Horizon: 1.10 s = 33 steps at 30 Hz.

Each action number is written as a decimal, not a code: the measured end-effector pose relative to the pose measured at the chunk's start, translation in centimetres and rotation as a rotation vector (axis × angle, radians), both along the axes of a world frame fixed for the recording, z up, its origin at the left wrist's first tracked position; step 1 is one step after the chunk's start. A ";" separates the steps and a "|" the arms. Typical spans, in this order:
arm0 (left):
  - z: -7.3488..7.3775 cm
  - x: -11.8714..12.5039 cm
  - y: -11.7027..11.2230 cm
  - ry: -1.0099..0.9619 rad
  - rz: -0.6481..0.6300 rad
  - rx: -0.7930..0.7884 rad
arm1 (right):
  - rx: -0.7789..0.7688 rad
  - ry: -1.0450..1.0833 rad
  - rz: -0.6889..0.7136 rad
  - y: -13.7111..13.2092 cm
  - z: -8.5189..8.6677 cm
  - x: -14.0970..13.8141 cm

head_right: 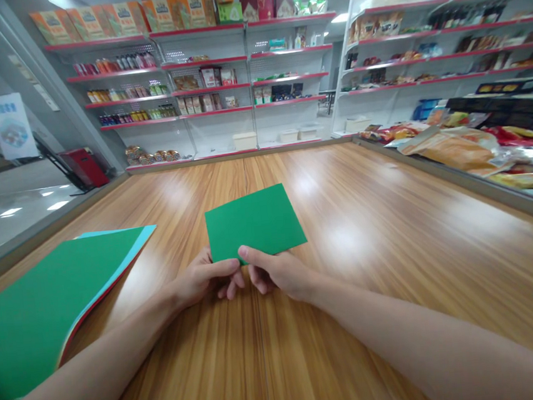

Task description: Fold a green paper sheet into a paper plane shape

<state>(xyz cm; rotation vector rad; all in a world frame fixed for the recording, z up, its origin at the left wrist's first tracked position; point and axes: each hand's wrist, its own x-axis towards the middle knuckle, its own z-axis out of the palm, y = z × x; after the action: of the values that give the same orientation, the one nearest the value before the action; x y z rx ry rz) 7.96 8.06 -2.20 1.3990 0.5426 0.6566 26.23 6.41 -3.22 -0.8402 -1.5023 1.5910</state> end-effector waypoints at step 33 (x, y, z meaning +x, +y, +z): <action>0.4 -5.5 2.9 0.213 0.023 0.085 | 0.002 0.210 -0.208 0.7 0.1 1.0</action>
<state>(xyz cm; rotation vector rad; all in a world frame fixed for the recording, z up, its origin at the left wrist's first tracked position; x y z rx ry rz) 2.42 10.95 -1.84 1.5555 0.7063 0.5570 27.24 7.14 -3.15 -0.7754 -1.2272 1.4742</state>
